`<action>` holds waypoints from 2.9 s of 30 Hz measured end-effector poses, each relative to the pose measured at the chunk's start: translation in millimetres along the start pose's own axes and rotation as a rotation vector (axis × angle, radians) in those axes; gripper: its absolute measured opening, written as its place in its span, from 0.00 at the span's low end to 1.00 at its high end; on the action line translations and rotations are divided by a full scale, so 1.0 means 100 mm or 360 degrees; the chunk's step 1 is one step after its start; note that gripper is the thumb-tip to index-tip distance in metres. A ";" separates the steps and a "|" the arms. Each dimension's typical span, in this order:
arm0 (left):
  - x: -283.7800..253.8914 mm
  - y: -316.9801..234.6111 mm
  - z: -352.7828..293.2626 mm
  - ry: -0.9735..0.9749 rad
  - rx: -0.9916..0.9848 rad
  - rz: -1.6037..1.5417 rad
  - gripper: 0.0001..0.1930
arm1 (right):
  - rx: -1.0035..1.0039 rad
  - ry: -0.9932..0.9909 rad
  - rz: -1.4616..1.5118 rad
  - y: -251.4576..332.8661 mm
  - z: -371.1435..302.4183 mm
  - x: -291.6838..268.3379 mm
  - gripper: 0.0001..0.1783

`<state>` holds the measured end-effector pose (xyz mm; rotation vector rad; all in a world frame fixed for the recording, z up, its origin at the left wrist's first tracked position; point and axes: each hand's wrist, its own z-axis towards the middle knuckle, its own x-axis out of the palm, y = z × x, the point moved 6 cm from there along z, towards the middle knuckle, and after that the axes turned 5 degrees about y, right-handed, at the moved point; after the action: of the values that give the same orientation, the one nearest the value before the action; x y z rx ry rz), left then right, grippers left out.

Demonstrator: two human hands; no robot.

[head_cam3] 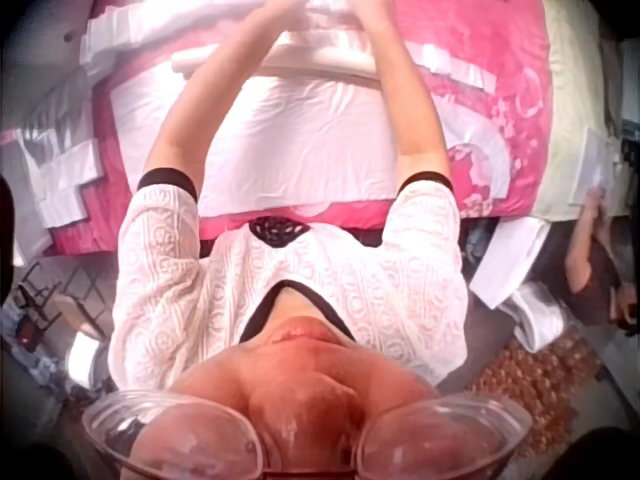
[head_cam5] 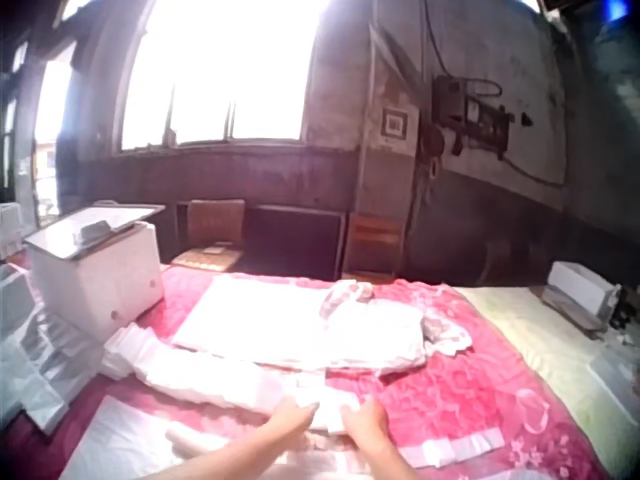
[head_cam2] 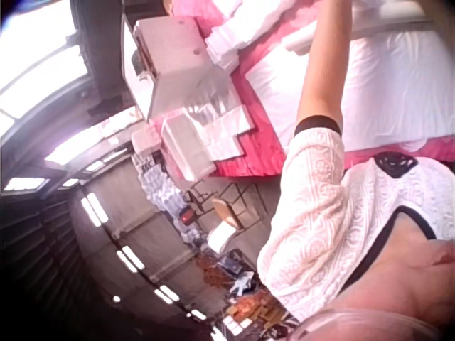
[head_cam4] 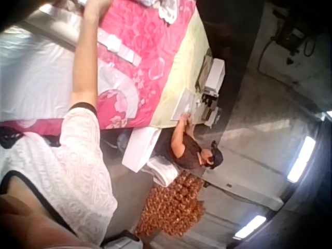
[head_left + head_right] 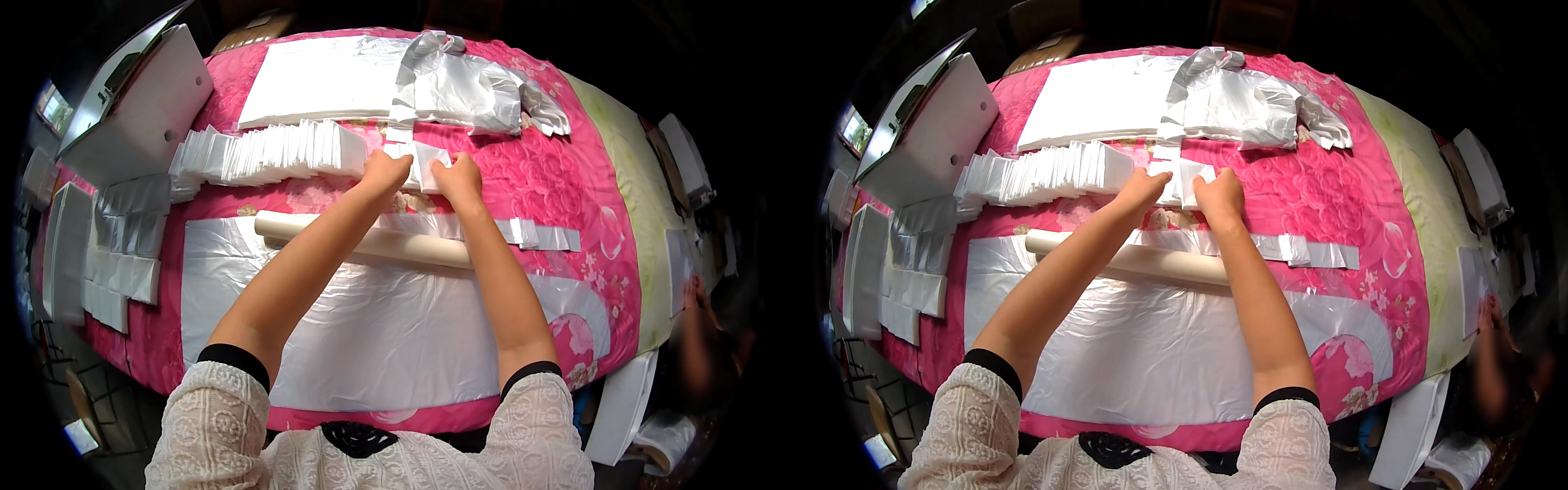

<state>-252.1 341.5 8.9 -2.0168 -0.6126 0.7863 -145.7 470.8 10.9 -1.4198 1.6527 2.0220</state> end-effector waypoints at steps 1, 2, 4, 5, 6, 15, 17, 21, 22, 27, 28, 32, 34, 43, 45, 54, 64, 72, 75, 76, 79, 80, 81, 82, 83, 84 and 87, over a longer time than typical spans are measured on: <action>-0.01 0.01 0.11 0.0108 -0.0050 0.0014 0.37 | -0.0020 -0.0004 0.0003 0.01 0.01 0.02 0.30; 0.01 0.07 0.17 0.0103 -0.0128 0.0013 0.38 | -0.0041 -0.0007 0.0005 0.03 0.01 0.04 0.30; 0.03 0.11 0.21 0.0091 -0.0283 0.0007 0.39 | -0.0056 0.0049 0.0030 0.07 -0.01 0.07 0.29; 0.04 0.15 0.29 0.0086 -0.0277 0.0055 0.39 | -0.0064 0.0078 0.0042 0.09 -0.01 0.08 0.29; 0.05 0.17 0.30 0.0045 -0.0276 0.0054 0.38 | -0.0100 0.0130 0.0073 0.10 -0.02 0.12 0.28; 0.13 -0.15 -0.32 -0.0163 0.0527 -0.0392 0.19 | -0.0360 0.0230 0.0836 0.21 -0.17 0.18 0.23; 0.02 -0.19 -0.60 -0.0191 0.0884 -0.0459 0.18 | -0.0365 0.0496 0.1216 0.44 -0.44 0.05 0.23; -0.21 -0.10 -1.37 -0.0204 0.1354 -0.0384 0.19 | -0.0759 0.0552 0.1636 0.63 -1.22 -0.18 0.25; -0.24 0.10 -1.45 -0.0080 0.1324 -0.0458 0.27 | -0.0819 0.0543 0.1650 0.64 -1.45 -0.22 0.28; -0.53 0.58 -2.16 -0.0151 0.1529 -0.0028 0.45 | -0.1140 0.0545 0.1234 0.55 -2.46 -0.18 0.32; -0.52 0.68 -2.27 -0.0002 0.1475 -0.0356 0.43 | -0.1279 0.0403 0.1081 0.53 -2.62 -0.17 0.32; -0.48 1.16 -2.43 0.0079 0.1572 -0.0042 0.39 | -0.1158 0.0593 0.0939 0.22 -2.93 0.17 0.38; -0.45 1.30 -2.46 0.0049 0.1575 -0.0016 0.38 | -0.1067 0.0644 0.0910 0.10 -3.01 0.31 0.42; -0.41 1.44 -2.47 -0.0009 0.1517 0.0457 0.28 | -0.0852 0.0647 0.0472 0.01 -2.98 0.40 0.45; -0.42 1.42 -2.50 -0.0053 0.1542 0.0521 0.27 | -0.0878 0.0621 0.0467 0.04 -2.97 0.36 0.45; -0.58 1.13 -2.83 -0.0109 0.1752 0.0823 0.27 | -0.1507 0.0624 -0.0245 0.65 -3.06 -0.10 0.25; -0.74 1.53 -2.63 0.0202 0.1190 0.0333 0.36 | -0.0868 0.0965 0.0860 0.14 -2.96 0.40 0.15; -0.70 1.63 -2.74 0.0052 0.1097 0.0157 0.24 | -0.1111 0.0676 0.0188 0.17 -2.97 0.37 0.22; -0.85 1.71 -2.75 0.0020 0.0867 -0.0191 0.18 | -0.0894 0.0918 0.0282 0.28 -3.04 0.47 0.22; -0.92 1.79 -2.75 0.0061 0.0770 -0.0340 0.16 | -0.0865 0.0958 0.0386 0.32 -3.09 0.51 0.23; -1.40 1.96 -2.87 -0.0068 0.0610 -0.1025 0.15 | -0.0834 0.1123 0.0632 0.49 -3.20 0.63 0.25; -1.66 2.04 -2.93 -0.0244 0.0609 -0.1015 0.14 | -0.0887 0.1134 0.0613 0.58 -3.24 0.65 0.24; -1.97 2.15 -2.97 -0.0463 0.0587 -0.1042 0.14 | -0.0937 0.1140 0.0594 0.69 -3.29 0.67 0.24; -2.28 2.34 -2.97 -0.0671 0.0619 -0.1266 0.14 | -0.0994 0.1144 0.0566 0.77 -3.32 0.70 0.24; -2.58 2.54 -2.98 -0.0858 0.0551 -0.1369 0.12 | -0.1015 0.1191 0.0543 0.79 -3.34 0.77 0.24; -2.90 2.73 -3.00 -0.0988 0.0502 -0.1442 0.12 | -0.1005 0.1216 0.0547 0.81 -3.36 0.84 0.23; -3.66 3.05 -3.09 -0.1257 0.0412 -0.1508 0.13 | -0.0976 0.1325 0.0534 0.98 -3.47 1.04 0.21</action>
<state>-239.4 -225.9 -9.8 -0.9108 -1.6430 0.9503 -72.5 103.3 22.6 -2.6312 1.6593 2.4374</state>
